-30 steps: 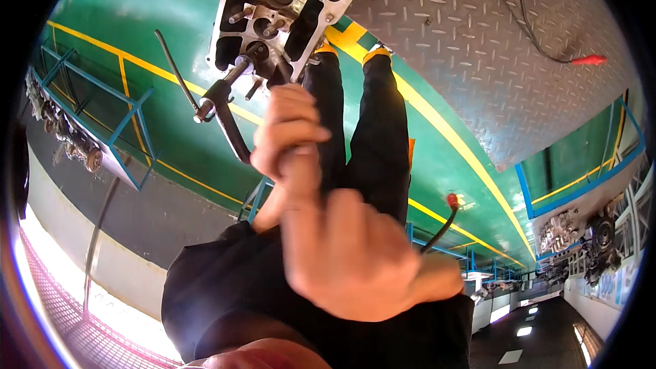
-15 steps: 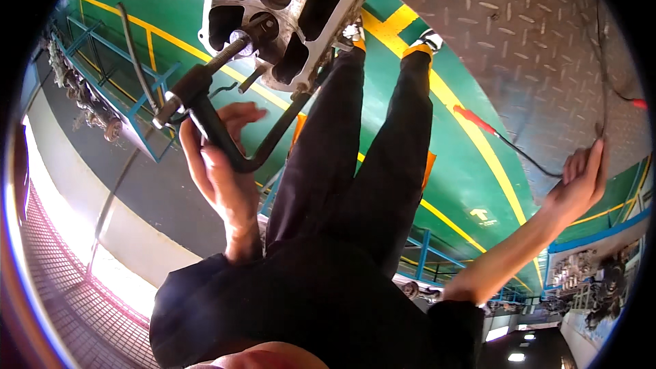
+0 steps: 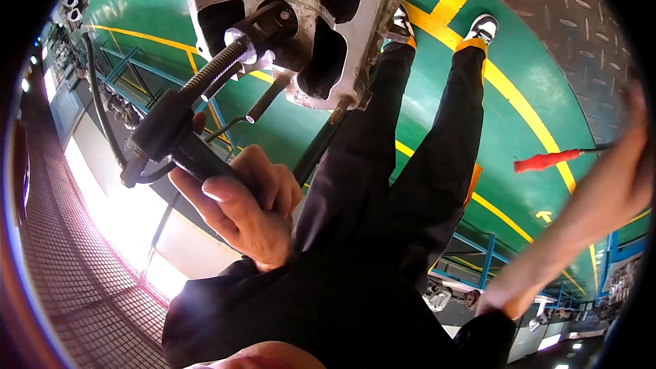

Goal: The person uses a valve spring compressor to remove a valve spring retainer and spring from an engine cylinder head. They place the removed components into a red plastic tray. The person repeats this process for a second valve assembly, carefully manipulating the small parts with their hands.

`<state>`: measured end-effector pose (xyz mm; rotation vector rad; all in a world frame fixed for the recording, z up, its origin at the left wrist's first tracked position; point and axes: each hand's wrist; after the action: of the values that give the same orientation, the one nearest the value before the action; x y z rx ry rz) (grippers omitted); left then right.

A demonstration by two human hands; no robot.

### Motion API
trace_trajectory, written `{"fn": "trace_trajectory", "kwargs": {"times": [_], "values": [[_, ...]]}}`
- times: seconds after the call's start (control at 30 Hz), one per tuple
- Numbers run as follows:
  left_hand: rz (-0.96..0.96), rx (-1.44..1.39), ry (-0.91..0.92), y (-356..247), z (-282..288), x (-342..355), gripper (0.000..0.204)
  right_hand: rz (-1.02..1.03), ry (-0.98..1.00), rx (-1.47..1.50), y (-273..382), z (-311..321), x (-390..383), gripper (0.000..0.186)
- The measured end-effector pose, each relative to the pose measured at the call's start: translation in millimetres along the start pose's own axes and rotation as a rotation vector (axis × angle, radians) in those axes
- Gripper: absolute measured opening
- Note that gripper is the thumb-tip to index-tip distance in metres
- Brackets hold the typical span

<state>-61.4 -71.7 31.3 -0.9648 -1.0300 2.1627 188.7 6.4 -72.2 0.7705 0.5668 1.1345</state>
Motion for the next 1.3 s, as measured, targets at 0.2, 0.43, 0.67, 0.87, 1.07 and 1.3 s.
{"fn": "trace_trajectory", "kwargs": {"times": [0.2, 0.43, 0.67, 0.87, 1.07, 1.3], "values": [[0.223, -0.027, 0.308, -34, 22, 30, 0.069, 0.172, 0.102, 0.546, 111, -102, -79, 0.052], [0.057, 0.148, 0.069, -26, 5, 11, 0.067, -0.065, 0.046, 0.434, 123, -81, -75, 0.058], [0.079, 0.193, 0.062, -26, 7, 12, 0.064, 0.182, -0.269, -0.56, -120, 60, 30, 0.042], [0.108, 0.141, 0.033, -25, 10, 16, 0.061, 0.082, -0.092, -0.722, -184, 99, 64, 0.048], [0.092, 0.116, -0.029, -25, -1, 10, 0.057, -0.171, -0.081, -0.503, -240, 141, 79, 0.043], [-0.036, 0.078, 0.015, -14, 7, 20, 0.05, -0.298, -0.167, -0.055, -232, 154, 75, 0.035]]}}
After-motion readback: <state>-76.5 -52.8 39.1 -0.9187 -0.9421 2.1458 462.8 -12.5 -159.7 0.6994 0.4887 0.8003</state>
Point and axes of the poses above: each hand's wrist, its own x-axis towards the middle knuckle, its own z-axis out of the back of the hand, y = z × x, and after that the axes turned 5 degrees about z, right-handed
